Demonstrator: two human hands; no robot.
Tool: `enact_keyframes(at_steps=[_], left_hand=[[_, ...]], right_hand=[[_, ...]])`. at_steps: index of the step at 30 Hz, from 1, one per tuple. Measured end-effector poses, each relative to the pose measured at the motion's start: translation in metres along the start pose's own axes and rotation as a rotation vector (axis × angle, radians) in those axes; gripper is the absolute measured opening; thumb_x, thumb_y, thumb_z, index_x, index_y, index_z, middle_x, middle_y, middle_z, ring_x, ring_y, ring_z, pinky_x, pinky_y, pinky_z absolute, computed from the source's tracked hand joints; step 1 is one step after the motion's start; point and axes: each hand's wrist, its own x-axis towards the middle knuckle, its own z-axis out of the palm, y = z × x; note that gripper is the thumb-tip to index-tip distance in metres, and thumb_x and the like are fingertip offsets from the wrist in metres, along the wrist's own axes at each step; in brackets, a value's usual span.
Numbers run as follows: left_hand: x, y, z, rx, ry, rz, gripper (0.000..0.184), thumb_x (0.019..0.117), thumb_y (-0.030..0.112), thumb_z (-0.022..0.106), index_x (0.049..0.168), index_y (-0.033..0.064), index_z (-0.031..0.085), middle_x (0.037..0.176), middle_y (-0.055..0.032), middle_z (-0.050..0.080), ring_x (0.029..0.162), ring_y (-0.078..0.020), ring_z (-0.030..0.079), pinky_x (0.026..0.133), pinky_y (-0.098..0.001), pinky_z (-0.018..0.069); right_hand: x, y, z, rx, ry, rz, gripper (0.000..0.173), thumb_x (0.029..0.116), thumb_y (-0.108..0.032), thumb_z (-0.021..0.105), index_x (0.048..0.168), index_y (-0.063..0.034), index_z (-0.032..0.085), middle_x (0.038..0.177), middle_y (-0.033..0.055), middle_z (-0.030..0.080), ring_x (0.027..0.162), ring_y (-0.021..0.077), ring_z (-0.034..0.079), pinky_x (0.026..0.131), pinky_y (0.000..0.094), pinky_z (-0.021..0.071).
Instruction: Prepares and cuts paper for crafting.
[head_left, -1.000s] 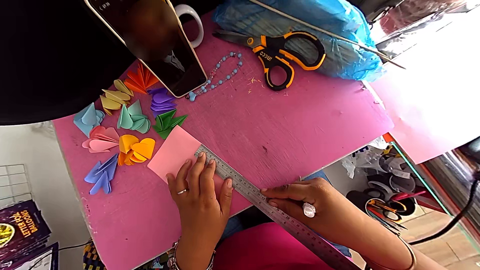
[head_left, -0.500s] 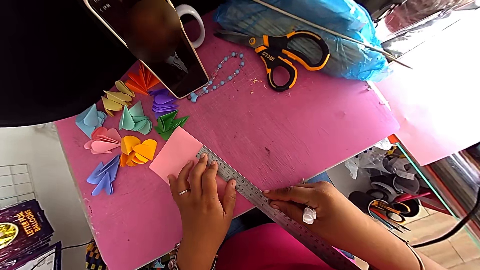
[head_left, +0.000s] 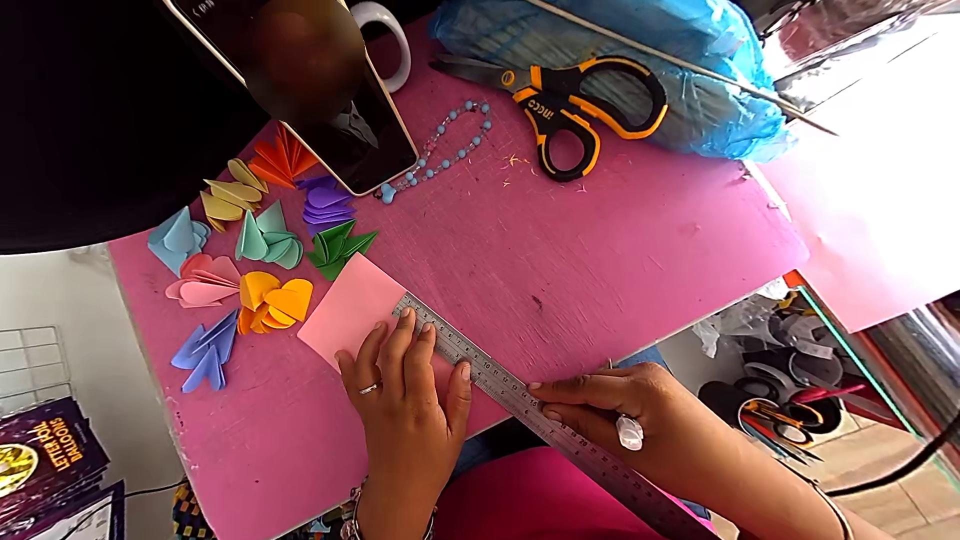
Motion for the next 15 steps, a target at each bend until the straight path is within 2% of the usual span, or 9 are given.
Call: enact_keyframes(at_steps=[15], left_hand=[[-0.0003, -0.0011, 0.0005, -0.009, 0.004, 0.001, 0.051, 0.1041, 0.05, 0.044, 0.127, 0.0082, 0.062, 0.137, -0.0167, 0.062, 0.137, -0.0381, 0.048, 0.114, -0.0635, 0.0221]], right_hand=[[0.0004, 0.0012, -0.0001, 0.01, -0.006, -0.006, 0.02, 0.096, -0.022, 0.066, 0.106, -0.0136, 0.081, 0.085, -0.0048, 0.076, 0.074, -0.0091, 0.064, 0.068, 0.0062, 0.0495]])
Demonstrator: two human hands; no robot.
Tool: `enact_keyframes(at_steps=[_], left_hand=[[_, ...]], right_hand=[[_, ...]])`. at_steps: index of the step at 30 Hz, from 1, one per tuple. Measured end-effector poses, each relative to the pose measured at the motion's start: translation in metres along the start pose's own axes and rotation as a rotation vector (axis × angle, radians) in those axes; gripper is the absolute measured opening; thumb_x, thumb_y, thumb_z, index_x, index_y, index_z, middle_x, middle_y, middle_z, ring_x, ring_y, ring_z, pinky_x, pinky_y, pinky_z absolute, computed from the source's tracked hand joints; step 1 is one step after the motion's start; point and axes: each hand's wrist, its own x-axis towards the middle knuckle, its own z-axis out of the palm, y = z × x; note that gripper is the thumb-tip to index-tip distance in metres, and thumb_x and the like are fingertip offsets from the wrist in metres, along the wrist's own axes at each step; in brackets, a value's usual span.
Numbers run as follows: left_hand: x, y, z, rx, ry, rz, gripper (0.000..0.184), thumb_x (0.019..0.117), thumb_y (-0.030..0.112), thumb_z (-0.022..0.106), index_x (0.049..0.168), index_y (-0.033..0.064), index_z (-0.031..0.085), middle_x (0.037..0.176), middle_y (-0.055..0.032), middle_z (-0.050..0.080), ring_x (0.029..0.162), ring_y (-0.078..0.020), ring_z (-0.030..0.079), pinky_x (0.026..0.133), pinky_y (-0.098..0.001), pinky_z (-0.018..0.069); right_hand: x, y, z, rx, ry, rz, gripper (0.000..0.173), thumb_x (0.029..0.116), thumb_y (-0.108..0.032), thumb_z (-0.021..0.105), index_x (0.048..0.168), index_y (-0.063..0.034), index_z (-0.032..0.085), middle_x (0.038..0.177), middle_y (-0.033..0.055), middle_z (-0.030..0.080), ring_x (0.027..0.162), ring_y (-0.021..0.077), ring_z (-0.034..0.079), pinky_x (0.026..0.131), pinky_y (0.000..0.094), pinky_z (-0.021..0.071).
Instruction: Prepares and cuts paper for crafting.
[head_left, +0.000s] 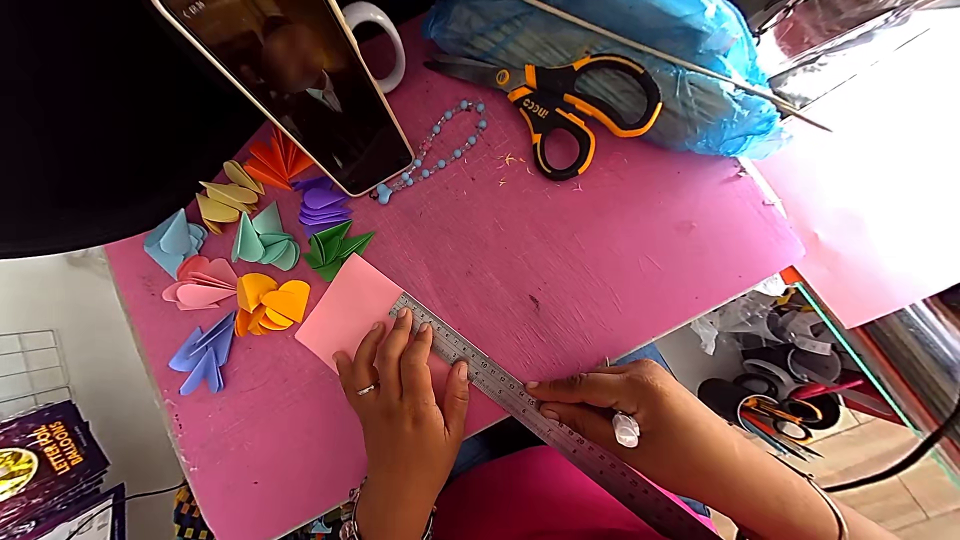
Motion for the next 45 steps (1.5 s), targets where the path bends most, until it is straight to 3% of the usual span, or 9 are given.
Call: enact_keyframes(at_steps=[18, 21, 25, 27, 29, 32, 34, 37, 45], left_hand=[[0.003, 0.003, -0.003, 0.039, -0.022, -0.001, 0.051, 0.1023, 0.049, 0.046, 0.124, 0.0068, 0.065, 0.136, -0.0173, 0.063, 0.134, -0.0404, 0.05, 0.112, -0.0648, 0.0256], [0.004, 0.005, -0.004, 0.061, -0.031, -0.015, 0.052, 0.1016, 0.05, 0.046, 0.124, 0.0085, 0.067, 0.136, -0.0158, 0.064, 0.132, -0.0415, 0.052, 0.11, -0.0662, 0.0281], [0.003, 0.006, -0.002, 0.068, -0.004, -0.018, 0.052, 0.1023, 0.051, 0.043, 0.124, 0.0105, 0.069, 0.135, -0.0134, 0.066, 0.13, -0.0411, 0.055, 0.109, -0.0675, 0.029], [0.003, 0.006, 0.0, 0.059, 0.02, -0.015, 0.051, 0.1016, 0.05, 0.045, 0.123, 0.0107, 0.069, 0.134, -0.0125, 0.067, 0.129, -0.0409, 0.056, 0.108, -0.0682, 0.0301], [0.003, 0.007, 0.001, 0.047, 0.03, -0.021, 0.05, 0.1008, 0.049, 0.046, 0.123, 0.011, 0.07, 0.134, -0.0116, 0.067, 0.129, -0.0416, 0.056, 0.107, -0.0706, 0.0305], [0.003, 0.007, 0.001, 0.036, 0.03, -0.036, 0.05, 0.1006, 0.05, 0.046, 0.123, 0.0129, 0.071, 0.136, -0.0099, 0.066, 0.13, -0.042, 0.056, 0.106, -0.0722, 0.0312], [0.003, 0.007, 0.001, 0.032, 0.029, -0.039, 0.05, 0.1006, 0.051, 0.046, 0.122, 0.0138, 0.071, 0.137, -0.0092, 0.066, 0.13, -0.0422, 0.056, 0.105, -0.0732, 0.0314], [0.004, 0.007, 0.001, 0.037, 0.032, -0.047, 0.048, 0.1, 0.051, 0.046, 0.12, 0.0151, 0.072, 0.137, -0.0069, 0.066, 0.129, -0.0407, 0.057, 0.105, -0.0732, 0.031], [0.004, 0.007, 0.003, 0.038, 0.042, -0.05, 0.046, 0.0986, 0.05, 0.047, 0.119, 0.0161, 0.072, 0.137, -0.0055, 0.066, 0.129, -0.0399, 0.057, 0.105, -0.0734, 0.0298]], right_hand=[[-0.001, -0.001, -0.001, -0.054, -0.009, -0.002, 0.021, 0.0972, -0.026, 0.064, 0.107, -0.0162, 0.081, 0.085, -0.0057, 0.076, 0.073, -0.0074, 0.064, 0.066, 0.0083, 0.0498], [0.002, -0.014, -0.018, -0.164, -0.008, -0.024, 0.032, 0.105, -0.036, 0.053, 0.11, -0.0157, 0.078, 0.085, -0.0051, 0.074, 0.073, -0.0025, 0.066, 0.066, 0.0143, 0.0535], [0.032, -0.043, -0.051, -0.039, 0.087, -0.097, 0.057, 0.1115, -0.048, 0.028, 0.115, -0.011, 0.071, 0.102, -0.0034, 0.072, 0.094, 0.0004, 0.066, 0.081, 0.0201, 0.0545], [0.06, -0.047, -0.049, 0.057, 0.147, -0.137, 0.06, 0.1091, -0.056, 0.023, 0.105, -0.0174, 0.069, 0.092, -0.0111, 0.068, 0.081, -0.0045, 0.062, 0.07, 0.0145, 0.0512], [0.095, -0.051, -0.033, 0.141, 0.15, -0.113, 0.054, 0.1096, -0.054, 0.026, 0.095, -0.0191, 0.065, 0.081, -0.0124, 0.065, 0.067, -0.0026, 0.061, 0.057, 0.0161, 0.0533], [0.145, -0.053, -0.001, 0.26, 0.099, -0.033, 0.036, 0.1113, -0.031, 0.04, 0.097, -0.0073, 0.063, 0.085, -0.0013, 0.07, 0.068, 0.0075, 0.068, 0.061, 0.0262, 0.0609], [0.168, -0.05, 0.019, 0.306, 0.095, -0.027, 0.018, 0.104, -0.019, 0.061, 0.092, -0.0056, 0.059, 0.081, 0.0018, 0.069, 0.066, 0.0092, 0.069, 0.061, 0.0263, 0.0618], [0.184, -0.043, 0.04, 0.263, 0.128, -0.078, 0.028, 0.091, -0.01, 0.077, 0.08, -0.0075, 0.052, 0.061, 0.0017, 0.062, 0.046, 0.0068, 0.06, 0.044, 0.0208, 0.0526], [0.183, -0.028, 0.053, 0.019, 0.129, -0.174, 0.028, 0.0884, -0.005, 0.071, 0.073, -0.0097, 0.048, 0.055, -0.0033, 0.045, 0.044, 0.0024, 0.04, 0.042, 0.0159, 0.0324]])
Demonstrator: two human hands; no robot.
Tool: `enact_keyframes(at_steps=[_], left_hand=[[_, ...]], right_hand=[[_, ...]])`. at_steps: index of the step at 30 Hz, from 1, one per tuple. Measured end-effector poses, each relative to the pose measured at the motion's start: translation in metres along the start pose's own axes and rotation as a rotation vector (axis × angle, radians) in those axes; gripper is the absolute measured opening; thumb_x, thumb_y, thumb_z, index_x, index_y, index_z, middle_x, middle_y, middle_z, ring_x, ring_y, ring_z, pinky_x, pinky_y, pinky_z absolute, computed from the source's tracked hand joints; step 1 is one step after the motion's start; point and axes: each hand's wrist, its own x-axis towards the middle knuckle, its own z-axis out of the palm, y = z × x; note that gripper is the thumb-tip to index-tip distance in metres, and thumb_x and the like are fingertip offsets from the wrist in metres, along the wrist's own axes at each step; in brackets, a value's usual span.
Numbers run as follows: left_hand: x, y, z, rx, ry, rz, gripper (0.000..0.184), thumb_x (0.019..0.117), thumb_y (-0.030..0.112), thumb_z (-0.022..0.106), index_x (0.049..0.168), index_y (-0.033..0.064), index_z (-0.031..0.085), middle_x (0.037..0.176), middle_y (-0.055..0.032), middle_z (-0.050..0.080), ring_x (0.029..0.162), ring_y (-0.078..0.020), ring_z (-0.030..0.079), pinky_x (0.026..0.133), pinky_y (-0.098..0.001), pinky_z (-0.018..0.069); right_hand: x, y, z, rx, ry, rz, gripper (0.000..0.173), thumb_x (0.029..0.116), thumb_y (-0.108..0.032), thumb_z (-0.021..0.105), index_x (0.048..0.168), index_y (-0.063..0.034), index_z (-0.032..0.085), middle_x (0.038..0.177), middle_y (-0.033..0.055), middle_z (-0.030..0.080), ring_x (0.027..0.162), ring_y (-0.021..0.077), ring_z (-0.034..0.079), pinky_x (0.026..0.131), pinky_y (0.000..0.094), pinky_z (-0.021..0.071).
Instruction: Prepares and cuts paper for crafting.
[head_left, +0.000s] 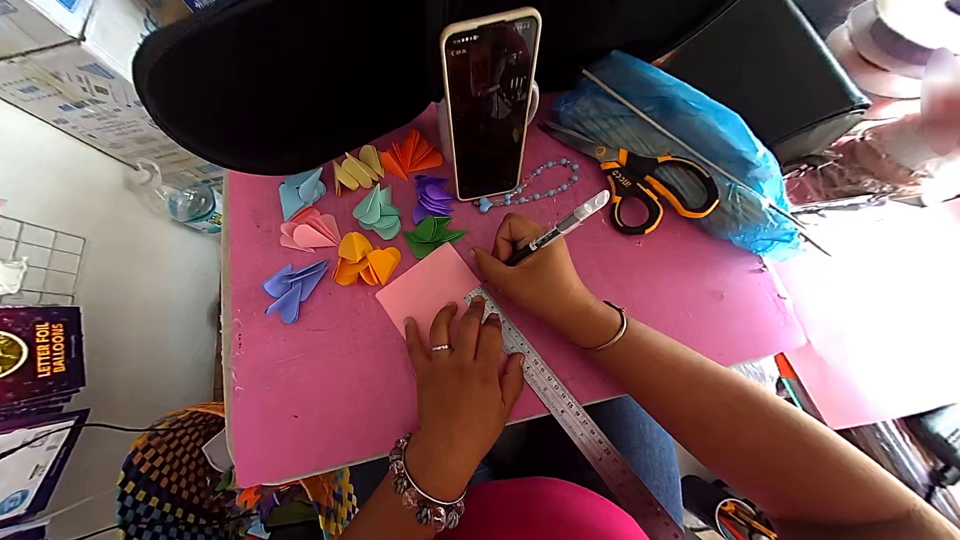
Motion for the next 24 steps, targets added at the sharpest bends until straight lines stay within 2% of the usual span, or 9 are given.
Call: enact_keyframes(at_steps=[16, 24], left_hand=[[0.0, -0.0004, 0.0007, 0.002, 0.001, 0.005, 0.045, 0.0982, 0.049, 0.048, 0.118, 0.0163, 0.072, 0.136, -0.0052, 0.066, 0.129, -0.0387, 0.057, 0.105, -0.0724, 0.0297], [-0.0001, -0.0007, 0.0006, -0.004, 0.007, 0.004, 0.045, 0.0987, 0.049, 0.048, 0.119, 0.0165, 0.072, 0.136, -0.0055, 0.066, 0.129, -0.0396, 0.057, 0.105, -0.0728, 0.0296]], right_hand=[[0.0015, 0.0017, 0.0023, -0.059, -0.013, -0.046, 0.028, 0.0876, -0.002, 0.067, 0.07, -0.0098, 0.046, 0.055, -0.0033, 0.042, 0.045, 0.0017, 0.038, 0.042, 0.0155, 0.0299], [0.0015, 0.0018, 0.0015, -0.021, -0.016, -0.044, 0.028, 0.0866, -0.002, 0.067, 0.07, -0.0102, 0.046, 0.054, -0.0032, 0.043, 0.044, 0.0023, 0.039, 0.041, 0.016, 0.0322]])
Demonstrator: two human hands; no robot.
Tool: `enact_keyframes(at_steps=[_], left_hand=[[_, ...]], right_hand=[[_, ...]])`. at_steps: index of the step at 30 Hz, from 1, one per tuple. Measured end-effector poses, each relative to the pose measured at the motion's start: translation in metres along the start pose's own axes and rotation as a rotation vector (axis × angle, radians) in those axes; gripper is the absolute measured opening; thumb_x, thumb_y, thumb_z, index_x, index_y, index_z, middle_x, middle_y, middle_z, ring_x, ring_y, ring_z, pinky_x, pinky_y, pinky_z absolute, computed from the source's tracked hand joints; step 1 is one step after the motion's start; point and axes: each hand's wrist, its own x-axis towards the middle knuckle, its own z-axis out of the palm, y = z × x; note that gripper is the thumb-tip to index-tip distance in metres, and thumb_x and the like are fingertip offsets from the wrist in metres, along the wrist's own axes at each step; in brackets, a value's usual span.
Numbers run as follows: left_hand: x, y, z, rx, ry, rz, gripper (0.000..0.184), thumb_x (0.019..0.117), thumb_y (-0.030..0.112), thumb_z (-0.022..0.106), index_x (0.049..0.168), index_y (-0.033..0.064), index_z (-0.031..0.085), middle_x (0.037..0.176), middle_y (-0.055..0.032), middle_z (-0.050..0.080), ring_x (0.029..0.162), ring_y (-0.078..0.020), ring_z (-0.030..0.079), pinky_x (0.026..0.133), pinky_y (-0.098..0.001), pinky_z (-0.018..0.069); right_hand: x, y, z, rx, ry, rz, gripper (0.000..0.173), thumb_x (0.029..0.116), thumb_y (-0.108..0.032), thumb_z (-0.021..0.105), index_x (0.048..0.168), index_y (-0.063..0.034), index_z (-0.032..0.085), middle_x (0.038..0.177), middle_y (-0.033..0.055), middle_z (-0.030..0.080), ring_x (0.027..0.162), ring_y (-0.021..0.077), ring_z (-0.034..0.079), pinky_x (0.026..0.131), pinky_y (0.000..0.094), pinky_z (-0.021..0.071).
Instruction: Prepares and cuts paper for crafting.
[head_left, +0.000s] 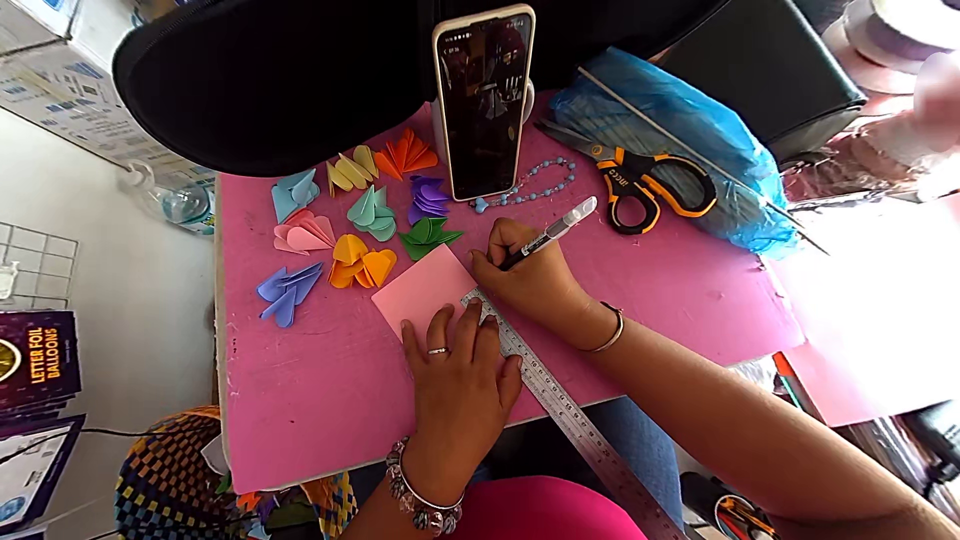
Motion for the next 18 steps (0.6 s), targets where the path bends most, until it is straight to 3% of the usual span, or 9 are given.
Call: enact_keyframes(at_steps=[18], left_hand=[[0.0001, -0.0003, 0.0005, 0.012, 0.001, 0.007, 0.046, 0.0992, 0.05, 0.046, 0.118, 0.0163, 0.072, 0.136, -0.0059, 0.066, 0.129, -0.0394, 0.057, 0.105, -0.0726, 0.0296]], right_hand=[[0.0013, 0.0017, 0.0001, -0.011, -0.005, -0.01, 0.029, 0.0868, -0.002, 0.067, 0.069, -0.0104, 0.046, 0.054, -0.003, 0.043, 0.044, 0.0025, 0.04, 0.041, 0.0167, 0.0327]])
